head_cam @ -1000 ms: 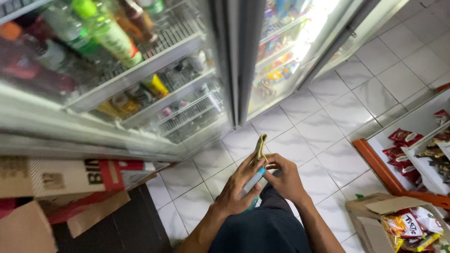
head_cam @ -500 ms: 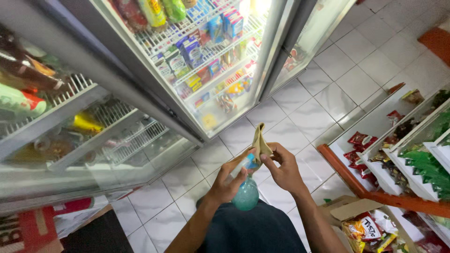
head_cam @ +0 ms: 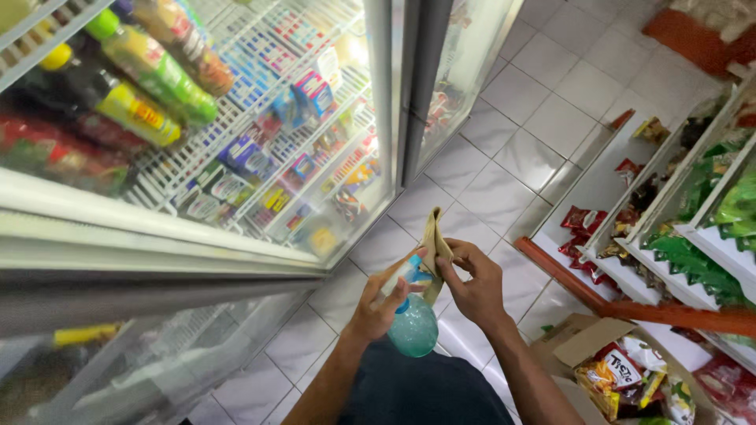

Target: The person wipes the exterior glass doors and interior shelves of a commercial drink refrigerator using a cloth and a spray bottle.

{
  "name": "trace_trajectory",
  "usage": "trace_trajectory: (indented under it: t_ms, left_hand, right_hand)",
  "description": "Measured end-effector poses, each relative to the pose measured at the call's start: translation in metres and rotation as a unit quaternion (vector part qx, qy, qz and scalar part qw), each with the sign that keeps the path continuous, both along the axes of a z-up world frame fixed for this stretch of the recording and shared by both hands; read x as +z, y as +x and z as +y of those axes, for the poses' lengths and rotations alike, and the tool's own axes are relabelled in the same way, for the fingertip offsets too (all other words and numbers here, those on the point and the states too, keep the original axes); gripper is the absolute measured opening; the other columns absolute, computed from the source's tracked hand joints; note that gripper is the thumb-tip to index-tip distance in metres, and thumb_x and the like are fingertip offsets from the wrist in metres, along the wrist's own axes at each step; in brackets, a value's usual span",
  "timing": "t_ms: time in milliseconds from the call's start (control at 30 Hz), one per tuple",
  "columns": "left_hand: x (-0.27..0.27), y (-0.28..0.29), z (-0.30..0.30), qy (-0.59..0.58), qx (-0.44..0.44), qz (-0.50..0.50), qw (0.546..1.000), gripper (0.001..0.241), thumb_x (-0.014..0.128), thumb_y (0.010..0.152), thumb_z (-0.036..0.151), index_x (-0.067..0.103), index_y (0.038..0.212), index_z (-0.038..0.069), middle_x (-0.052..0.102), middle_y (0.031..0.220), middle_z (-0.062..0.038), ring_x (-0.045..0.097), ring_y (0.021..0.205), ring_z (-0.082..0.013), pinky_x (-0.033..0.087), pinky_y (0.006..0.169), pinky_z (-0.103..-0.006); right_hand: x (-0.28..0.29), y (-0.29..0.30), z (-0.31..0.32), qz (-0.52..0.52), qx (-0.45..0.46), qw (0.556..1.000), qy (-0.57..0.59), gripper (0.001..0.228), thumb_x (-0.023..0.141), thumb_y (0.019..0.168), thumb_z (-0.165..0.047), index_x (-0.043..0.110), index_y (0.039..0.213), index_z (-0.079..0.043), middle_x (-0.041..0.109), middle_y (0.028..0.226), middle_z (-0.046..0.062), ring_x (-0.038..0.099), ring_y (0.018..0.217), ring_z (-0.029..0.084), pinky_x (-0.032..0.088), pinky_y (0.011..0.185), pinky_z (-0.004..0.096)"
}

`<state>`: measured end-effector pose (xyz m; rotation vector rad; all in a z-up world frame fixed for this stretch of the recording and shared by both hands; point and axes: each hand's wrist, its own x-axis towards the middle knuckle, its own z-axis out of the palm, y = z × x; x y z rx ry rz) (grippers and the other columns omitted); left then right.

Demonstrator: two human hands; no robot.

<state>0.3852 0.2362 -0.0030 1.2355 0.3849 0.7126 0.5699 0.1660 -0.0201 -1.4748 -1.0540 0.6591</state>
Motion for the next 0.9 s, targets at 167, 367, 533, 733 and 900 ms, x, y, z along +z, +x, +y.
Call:
trace_trajectory:
  t_ms: [167, 367, 533, 733, 900]
  left_hand:
    - [-0.004, 0.037, 0.052, 0.007, -0.058, 0.041, 0.997, 0.068, 0.049, 0.108, 0.046, 0.045, 0.157, -0.001, 0.062, 0.143, -0.015, 0.063, 0.105, -0.0179, 0.059, 0.104, -0.0414]
    - [0.003, 0.091, 0.099, 0.008, -0.115, 0.017, 0.993, 0.064, 0.050, 0.108, 0.043, 0.045, 0.154, -0.002, 0.058, 0.149, -0.014, 0.061, 0.129, -0.0207, 0.055, 0.105, -0.0420]
    - [0.006, 0.149, 0.129, -0.004, -0.140, 0.010, 0.990, 0.062, 0.050, 0.109, 0.041, 0.046, 0.154, -0.001, 0.058, 0.149, -0.013, 0.058, 0.131, -0.0202, 0.053, 0.108, -0.0427]
    - [-0.004, 0.236, 0.166, 0.021, -0.105, 0.044, 0.993, 0.056, 0.049, 0.111, 0.035, 0.050, 0.155, 0.000, 0.065, 0.140, -0.013, 0.060, 0.110, -0.0190, 0.052, 0.107, -0.0407]
    - [0.016, 0.325, 0.186, 0.009, -0.034, -0.006, 0.999, 0.050, 0.045, 0.108, 0.029, 0.047, 0.149, 0.000, 0.055, 0.150, -0.008, 0.057, 0.130, -0.0181, 0.049, 0.109, -0.0394]
  right_hand:
    - [-0.004, 0.037, 0.033, 0.076, -0.105, 0.991, 0.021, 0.012, 0.067, 0.097, -0.006, 0.058, 0.102, 0.000, 0.071, 0.123, 0.015, 0.073, 0.104, 0.019, 0.065, 0.089, 0.036]
    - [-0.002, 0.068, 0.067, 0.009, -0.155, 0.986, 0.052, 0.009, 0.068, 0.096, -0.003, 0.060, 0.099, 0.001, 0.070, 0.127, 0.016, 0.072, 0.106, 0.021, 0.062, 0.094, 0.038]
    - [-0.007, 0.118, 0.096, 0.045, -0.111, 0.990, 0.077, 0.010, 0.068, 0.095, -0.002, 0.061, 0.103, 0.000, 0.066, 0.134, 0.017, 0.070, 0.113, 0.022, 0.059, 0.100, 0.039]
    - [-0.019, 0.225, 0.144, 0.099, -0.039, 0.991, 0.085, 0.031, 0.074, 0.090, 0.000, 0.053, 0.112, -0.003, 0.064, 0.137, 0.017, 0.072, 0.109, 0.020, 0.061, 0.091, 0.035]
    - [0.002, 0.325, 0.199, 0.168, 0.036, 0.985, 0.011, 0.051, 0.074, 0.084, 0.000, 0.051, 0.130, -0.004, 0.072, 0.112, 0.010, 0.072, 0.101, 0.013, 0.060, 0.086, 0.028]
